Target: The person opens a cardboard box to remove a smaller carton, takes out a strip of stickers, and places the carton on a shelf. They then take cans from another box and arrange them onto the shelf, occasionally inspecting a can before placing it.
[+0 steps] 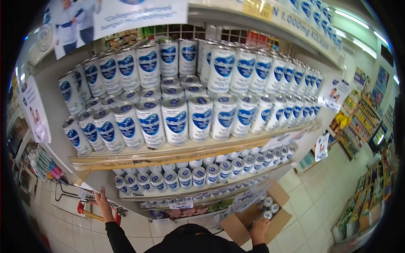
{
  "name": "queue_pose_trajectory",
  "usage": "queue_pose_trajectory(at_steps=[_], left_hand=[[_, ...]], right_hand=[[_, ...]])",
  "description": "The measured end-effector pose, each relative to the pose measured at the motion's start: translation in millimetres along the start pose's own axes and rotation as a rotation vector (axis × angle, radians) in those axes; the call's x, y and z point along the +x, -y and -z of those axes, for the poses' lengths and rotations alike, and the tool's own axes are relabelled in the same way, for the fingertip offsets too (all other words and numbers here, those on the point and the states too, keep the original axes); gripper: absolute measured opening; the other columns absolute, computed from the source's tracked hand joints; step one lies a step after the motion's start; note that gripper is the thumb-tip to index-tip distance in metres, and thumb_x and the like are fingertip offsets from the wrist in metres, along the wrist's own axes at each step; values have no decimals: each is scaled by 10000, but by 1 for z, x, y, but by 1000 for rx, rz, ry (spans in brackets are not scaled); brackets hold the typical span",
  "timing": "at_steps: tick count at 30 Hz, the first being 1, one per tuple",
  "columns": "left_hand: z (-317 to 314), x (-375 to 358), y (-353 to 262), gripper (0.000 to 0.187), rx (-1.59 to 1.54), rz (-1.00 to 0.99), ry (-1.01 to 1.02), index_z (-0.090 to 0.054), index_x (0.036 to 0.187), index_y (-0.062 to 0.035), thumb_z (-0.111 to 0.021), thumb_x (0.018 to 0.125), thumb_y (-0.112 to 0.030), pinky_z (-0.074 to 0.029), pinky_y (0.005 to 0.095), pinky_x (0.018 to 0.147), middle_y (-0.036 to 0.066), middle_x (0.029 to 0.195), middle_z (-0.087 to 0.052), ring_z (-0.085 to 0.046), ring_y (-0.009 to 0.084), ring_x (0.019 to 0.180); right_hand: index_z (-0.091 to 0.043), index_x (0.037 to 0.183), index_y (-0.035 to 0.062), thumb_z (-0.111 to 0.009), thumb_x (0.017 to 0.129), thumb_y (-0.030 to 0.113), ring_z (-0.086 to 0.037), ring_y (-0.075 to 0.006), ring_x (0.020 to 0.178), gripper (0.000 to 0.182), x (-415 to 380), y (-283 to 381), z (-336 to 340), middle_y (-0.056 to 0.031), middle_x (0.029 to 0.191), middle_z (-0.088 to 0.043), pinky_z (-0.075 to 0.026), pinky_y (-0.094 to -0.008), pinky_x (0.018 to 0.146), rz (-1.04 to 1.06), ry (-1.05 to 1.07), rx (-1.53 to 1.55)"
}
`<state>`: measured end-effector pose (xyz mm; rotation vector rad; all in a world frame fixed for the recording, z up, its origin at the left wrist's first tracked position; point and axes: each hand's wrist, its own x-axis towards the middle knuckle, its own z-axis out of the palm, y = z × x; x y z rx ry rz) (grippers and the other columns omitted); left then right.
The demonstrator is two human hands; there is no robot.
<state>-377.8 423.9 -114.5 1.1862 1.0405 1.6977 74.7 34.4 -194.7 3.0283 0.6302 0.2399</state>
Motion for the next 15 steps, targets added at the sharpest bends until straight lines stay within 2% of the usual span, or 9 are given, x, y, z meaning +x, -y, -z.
queue_pose_trajectory(at_steps=[3, 5, 7, 9, 10, 12, 14, 15], left_hand=[[-4, -4, -4, 347, 50, 6, -15, -444, 1114, 0, -510, 823, -177, -336, 245, 814, 49, 1028, -498, -451, 130, 919], [-4, -5, -4, 348, 86, -8, -3, -451, 1113, -5, -517, 819, -178, -323, 250, 832, 51, 1046, -492, -444, 136, 935], [-4, -5, 3, 328, 47, 2, -41, -461, 1094, -6, -517, 821, -178, -335, 246, 810, 50, 1007, -507, -454, 129, 906], [-3, -3, 12, 308, 7, 5, -81, -471, 1074, -6, -518, 823, -178, -348, 242, 787, 48, 969, -522, -464, 123, 876], [0, -2, 17, 305, -12, -1, -67, -472, 1072, -8, -519, 823, -177, -348, 240, 784, 46, 966, -523, -464, 121, 875], [-1, -3, 20, 301, -43, -8, -70, -473, 1070, -10, -519, 823, -176, -349, 238, 781, 43, 963, -525, -464, 120, 875], [-6, -3, 15, 286, -43, -45, -67, -477, 1055, -2, -526, 817, -153, -357, 241, 768, 43, 955, -529, -469, 120, 864], [-7, -2, 15, 286, -47, -48, -71, -477, 1055, -2, -526, 817, -153, -357, 241, 768, 43, 955, -529, -469, 120, 864]], right_hand=[[-515, 832, 1, -539, 696, 157, -452, -334, 851, 209, -1, -3, -12, -230, 944, -429, -419, -371, 697, 82, -62, 60], [-487, 836, -9, -582, 650, 176, -434, -347, 849, 279, 8, -6, -25, -257, 919, -405, -386, -399, 746, 28, 12, 92], [-494, 847, -1, -575, 633, 185, -454, -369, 832, 295, 12, -5, -4, -264, 884, -436, -391, -411, 736, 45, 9, 69], [-524, 856, 15, -645, 563, 227, -493, -353, 805, 380, 20, -8, -5, -213, 838, -498, -409, -398, 703, 141, 102, 13], [-524, 856, 15, -645, 563, 227, -493, -353, 805, 380, 20, -7, 13, -213, 838, -498, -409, -398, 703, 150, 89, 9], [-545, 870, 3, -673, 585, 205, -527, -295, 603, 373, 21, -9, 60, -132, 726, -563, -436, -381, 570, 355, -180, 134], [-553, 857, 31, -718, 469, 253, -523, -315, 769, 476, 53, -15, 99, -145, 804, -544, -423, -379, 676, 214, 129, 470], [-560, 851, 37, -740, 423, 255, -524, -284, 765, 513, 67, -21, 123, -118, 807, -547, -426, -359, 672, 206, -12, 496]])
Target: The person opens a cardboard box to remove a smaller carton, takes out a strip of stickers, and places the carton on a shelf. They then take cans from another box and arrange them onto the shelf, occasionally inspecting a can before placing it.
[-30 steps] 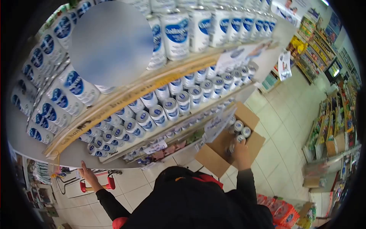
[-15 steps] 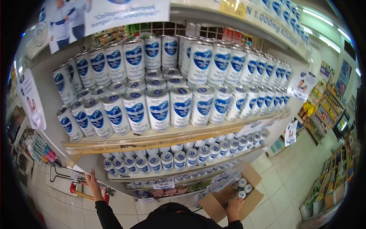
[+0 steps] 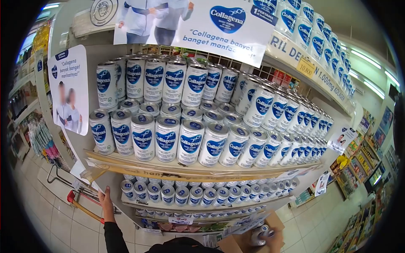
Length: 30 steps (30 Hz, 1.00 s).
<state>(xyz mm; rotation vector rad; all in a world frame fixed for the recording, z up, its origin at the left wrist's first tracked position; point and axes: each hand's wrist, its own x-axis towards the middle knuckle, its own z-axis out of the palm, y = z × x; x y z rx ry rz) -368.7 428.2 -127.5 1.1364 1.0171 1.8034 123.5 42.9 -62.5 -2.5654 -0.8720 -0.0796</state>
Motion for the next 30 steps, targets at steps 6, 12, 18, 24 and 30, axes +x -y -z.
queue_pose_trajectory(at_steps=[6, 12, 18, 24, 30], left_hand=[[1, 4, 7, 323, 137, -6, 3, -478, 1043, 17, -575, 775, -134, -368, 256, 766, 66, 942, -537, -484, 139, 848], [2, 4, 14, 354, 52, -18, -18, -471, 1044, 26, -591, 762, -151, -369, 264, 771, 80, 935, -540, -490, 155, 845], [11, 6, 27, 413, 68, 12, -3, -434, 1098, 15, -595, 762, -162, -365, 263, 787, 77, 994, -516, -476, 149, 891], [9, 5, 31, 417, 31, 31, -17, -424, 1117, 1, -587, 761, -143, -357, 257, 799, 78, 1013, -506, -473, 155, 904], [10, 5, 28, 445, 36, 18, -3, -404, 1135, 3, -590, 759, -148, -353, 256, 807, 85, 1031, -497, -470, 161, 919]], right_hand=[[-458, 961, 18, -686, 544, 60, -461, -213, 918, 477, 36, 146, 167, -92, 974, -417, -434, -322, 733, 590, -458, 558], [-463, 1063, 30, -662, 624, 5, -437, -211, 1014, 483, 91, 295, 198, -112, 1082, -397, -466, -265, 725, 1028, -578, 653], [-493, 1046, 13, -677, 604, 48, -539, -242, 795, 480, 156, 386, 186, -157, 943, -507, -440, -286, 642, 1240, -501, 447], [-488, 1088, 54, -677, 592, 86, -500, -273, 962, 532, 196, 428, 190, -162, 1038, -512, -389, -320, 823, 1124, -340, 188], [-485, 1116, 80, -646, 630, 81, -527, -206, 907, 512, 214, 453, 198, -120, 1099, -501, -444, -287, 719, 989, 42, 314]])
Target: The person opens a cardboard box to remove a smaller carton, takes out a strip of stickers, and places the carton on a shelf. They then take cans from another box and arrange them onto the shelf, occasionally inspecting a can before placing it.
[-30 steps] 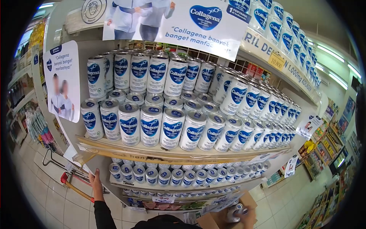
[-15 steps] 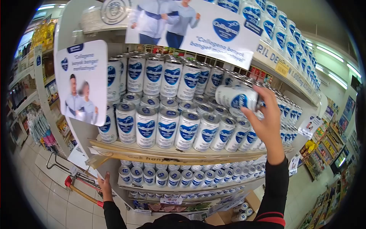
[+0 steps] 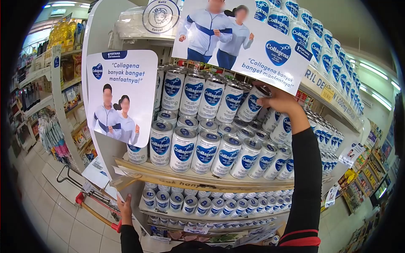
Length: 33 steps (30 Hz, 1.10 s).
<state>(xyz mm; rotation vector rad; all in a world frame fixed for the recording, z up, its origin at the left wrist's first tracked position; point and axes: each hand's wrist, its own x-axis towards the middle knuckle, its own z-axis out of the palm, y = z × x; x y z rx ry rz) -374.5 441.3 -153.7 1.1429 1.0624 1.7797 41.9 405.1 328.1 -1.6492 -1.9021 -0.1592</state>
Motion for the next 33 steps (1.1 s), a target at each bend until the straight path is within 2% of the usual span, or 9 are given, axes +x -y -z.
queue_pose_trajectory(at_steps=[2, 5, 11, 18, 22, 27, 30, 32, 33], left_hand=[[0, 0, 3, 450, 16, -3, -1, -401, 1136, 6, -590, 760, -151, -352, 256, 809, 87, 1033, -497, -469, 161, 922], [0, 1, 2, 450, 24, -1, -2, -401, 1133, 12, -592, 761, -152, -352, 255, 809, 88, 1035, -498, -471, 160, 920], [1, 1, 5, 439, 2, 2, -3, -405, 1127, 12, -594, 761, -138, -354, 255, 805, 85, 1018, -506, -477, 161, 907], [-4, -1, -2, 443, -1, 4, -52, -425, 1096, 13, -611, 747, -186, -362, 266, 791, 88, 977, -519, -483, 166, 884], [-4, -1, 0, 466, 21, 6, -68, -430, 1084, 21, -620, 742, -231, -360, 280, 795, 92, 964, -521, -483, 179, 880], [1, 4, 17, 431, 31, -27, -58, -423, 1098, 15, -605, 747, -157, -369, 261, 777, 84, 969, -523, -488, 160, 863], [0, 3, 10, 427, 38, -26, -56, -426, 1092, 18, -603, 750, -166, -367, 261, 779, 87, 961, -526, -487, 161, 865], [1, 3, 10, 425, 50, -8, -56, -428, 1090, 20, -602, 752, -171, -366, 260, 780, 87, 955, -527, -486, 162, 867], [2, 5, 15, 426, 54, -18, -53, -428, 1088, 21, -602, 753, -176, -365, 262, 780, 89, 955, -526, -485, 164, 867]], right_hand=[[-475, 1131, 81, -628, 653, 72, -532, -178, 885, 502, 7, -5, -1, -111, 1107, -498, -459, -271, 673, -77, 65, 219], [-479, 1129, 74, -618, 659, 56, -516, -197, 930, 490, 3, 22, 3, -100, 1105, -503, -442, -282, 733, -107, 193, 63], [-472, 1143, 72, -616, 646, 39, -481, -235, 993, 518, 10, 10, -6, -116, 1102, -502, -367, -300, 859, 44, 190, -129], [-454, 1160, 61, -599, 653, 24, -473, -221, 1007, 529, 11, 5, -8, -123, 1113, -494, -372, -287, 852, -41, 219, 10], [-440, 1178, 92, -591, 683, 36, -481, -210, 1001, 520, 14, -5, -12, -116, 1122, -492, -386, -285, 834, 64, 211, -32], [-436, 1186, 123, -599, 703, 59, -421, -222, 1094, 514, 8, 0, -12, -116, 1169, -463, -376, -290, 854, 31, 233, 63], [-429, 1191, 130, -579, 715, 39, -447, -232, 1064, 507, 4, 1, -13, -118, 1153, -474, -379, -300, 853, 64, 226, 44], [-403, 1206, 113, -513, 720, -9, -504, -156, 772, 513, 1, 2, -16, -108, 1033, -519, -433, -256, 691, 23, 217, 107], [-388, 1215, 121, -514, 726, 1, -496, -142, 735, 519, 1, 0, -17, -112, 1021, -519, -433, -256, 673, 89, 181, 8]])
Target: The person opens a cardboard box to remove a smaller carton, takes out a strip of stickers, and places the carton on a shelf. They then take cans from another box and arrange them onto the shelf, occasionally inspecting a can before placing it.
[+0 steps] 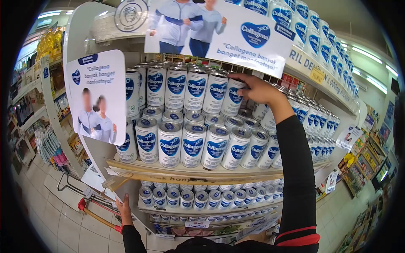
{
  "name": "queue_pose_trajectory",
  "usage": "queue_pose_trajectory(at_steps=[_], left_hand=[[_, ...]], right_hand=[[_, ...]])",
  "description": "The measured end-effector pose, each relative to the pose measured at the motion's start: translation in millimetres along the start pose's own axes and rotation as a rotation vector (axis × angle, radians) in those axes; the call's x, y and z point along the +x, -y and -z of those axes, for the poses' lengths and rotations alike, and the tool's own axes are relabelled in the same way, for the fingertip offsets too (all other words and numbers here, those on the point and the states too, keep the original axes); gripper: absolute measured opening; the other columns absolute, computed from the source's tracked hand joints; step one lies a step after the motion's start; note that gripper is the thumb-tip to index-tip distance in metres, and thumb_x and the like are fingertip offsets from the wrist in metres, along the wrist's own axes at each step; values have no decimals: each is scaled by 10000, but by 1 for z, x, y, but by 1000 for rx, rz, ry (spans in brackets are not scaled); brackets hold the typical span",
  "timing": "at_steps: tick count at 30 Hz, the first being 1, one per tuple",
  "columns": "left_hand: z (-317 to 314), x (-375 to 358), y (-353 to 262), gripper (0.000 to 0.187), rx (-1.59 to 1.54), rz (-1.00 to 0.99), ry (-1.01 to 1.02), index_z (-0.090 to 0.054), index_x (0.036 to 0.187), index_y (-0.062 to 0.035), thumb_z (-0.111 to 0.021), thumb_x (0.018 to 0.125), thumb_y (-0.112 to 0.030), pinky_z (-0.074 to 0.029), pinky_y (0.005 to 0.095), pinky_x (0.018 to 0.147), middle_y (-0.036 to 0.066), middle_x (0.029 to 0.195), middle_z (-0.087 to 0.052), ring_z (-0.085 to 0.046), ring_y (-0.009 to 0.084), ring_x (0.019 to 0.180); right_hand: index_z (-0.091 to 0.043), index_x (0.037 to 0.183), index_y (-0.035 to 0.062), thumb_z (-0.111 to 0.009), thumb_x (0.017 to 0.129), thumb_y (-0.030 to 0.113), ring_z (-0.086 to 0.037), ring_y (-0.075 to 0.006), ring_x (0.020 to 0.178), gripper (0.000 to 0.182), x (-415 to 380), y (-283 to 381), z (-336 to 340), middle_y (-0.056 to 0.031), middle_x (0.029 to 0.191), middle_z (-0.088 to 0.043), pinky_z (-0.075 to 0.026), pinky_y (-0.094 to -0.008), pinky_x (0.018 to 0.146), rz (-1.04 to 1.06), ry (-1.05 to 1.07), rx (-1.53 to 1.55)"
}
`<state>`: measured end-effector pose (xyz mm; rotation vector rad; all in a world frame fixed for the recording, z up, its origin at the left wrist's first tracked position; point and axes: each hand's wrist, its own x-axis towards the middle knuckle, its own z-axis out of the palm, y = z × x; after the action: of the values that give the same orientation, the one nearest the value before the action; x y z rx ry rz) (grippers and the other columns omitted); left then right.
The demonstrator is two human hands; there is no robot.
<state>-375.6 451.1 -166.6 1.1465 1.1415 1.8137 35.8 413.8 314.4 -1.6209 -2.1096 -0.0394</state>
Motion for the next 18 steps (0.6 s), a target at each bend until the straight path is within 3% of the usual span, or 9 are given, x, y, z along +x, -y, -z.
queue_pose_trajectory(at_steps=[1, 3, 4, 7, 11, 14, 16, 17, 18], left_hand=[[2, 0, 4, 426, 5, -9, 4, -429, 1085, 22, -602, 754, -182, -365, 263, 779, 90, 955, -525, -484, 165, 868], [2, -2, -6, 429, 17, 2, 14, -431, 1083, 24, -605, 753, -188, -364, 267, 780, 92, 957, -523, -483, 167, 868], [-2, -4, -17, 432, 19, 9, 12, -433, 1080, 26, -608, 753, -195, -364, 271, 781, 95, 960, -521, -482, 168, 868], [-12, -10, -38, 417, -51, 65, -9, -449, 1066, 28, -606, 760, -207, -365, 275, 778, 98, 971, -516, -476, 166, 871], [-5, -7, -27, 394, 18, 74, 20, -462, 1052, 31, -595, 771, -213, -366, 276, 778, 96, 979, -513, -471, 165, 874], [-13, -12, -52, 387, 32, 74, 37, -468, 1040, 38, -589, 775, -217, -373, 279, 766, 100, 980, -514, -476, 171, 859], [-7, -8, -44, 387, 58, 97, 77, -471, 1036, 37, -593, 771, -218, -381, 278, 753, 102, 977, -515, -480, 170, 847], [0, -3, -37, 388, 68, 107, 84, -475, 1033, 36, -596, 767, -219, -388, 277, 740, 103, 975, -516, -484, 169, 836], [12, 7, -22, 387, 60, 123, 81, -480, 1026, 37, -600, 762, -221, -396, 280, 727, 107, 973, -517, -489, 169, 823]], right_hand=[[-368, 1223, 122, -524, 737, 22, -528, -195, 818, 520, -2, 3, 1, -132, 1062, -512, -432, -286, 730, -27, 8, -46], [-349, 1227, 123, -537, 748, 55, -514, -275, 957, 519, -2, -8, -5, -158, 1130, -482, -410, -324, 807, 124, -100, -228], [-342, 1223, 119, -539, 752, 71, -449, -321, 1055, 513, -11, 8, -3, -169, 1180, -441, -379, -353, 862, 58, -112, -250], [-397, 1176, 96, -503, 740, -13, -459, -317, 1034, 462, -44, 24, 4, -160, 1157, -455, -404, -352, 840, 278, -350, -448], [-470, 1081, 48, -474, 719, -56, -504, -322, 943, 377, -126, 46, 25, -149, 1064, -510, -421, -358, 770, 446, -302, -222], [-490, 1045, 39, -488, 715, -43, -519, -318, 903, 340, -199, 49, 31, -134, 1017, -535, -423, -345, 750, 222, -198, -72], [-483, 1083, 23, -494, 762, -28, -551, -179, 852, 325, -247, 41, 33, -87, 966, -556, -448, -256, 664, -15, -42, -163], [-483, 1083, 23, -494, 762, -28, -551, -179, 852, 325, -270, 33, 30, -87, 966, -556, -448, -256, 664, -84, -28, -147], [-498, 1023, 34, -521, 748, -17, -551, -161, 757, 281, -295, 23, 25, -78, 867, -564, -434, -248, 627, -295, -12, -33]])
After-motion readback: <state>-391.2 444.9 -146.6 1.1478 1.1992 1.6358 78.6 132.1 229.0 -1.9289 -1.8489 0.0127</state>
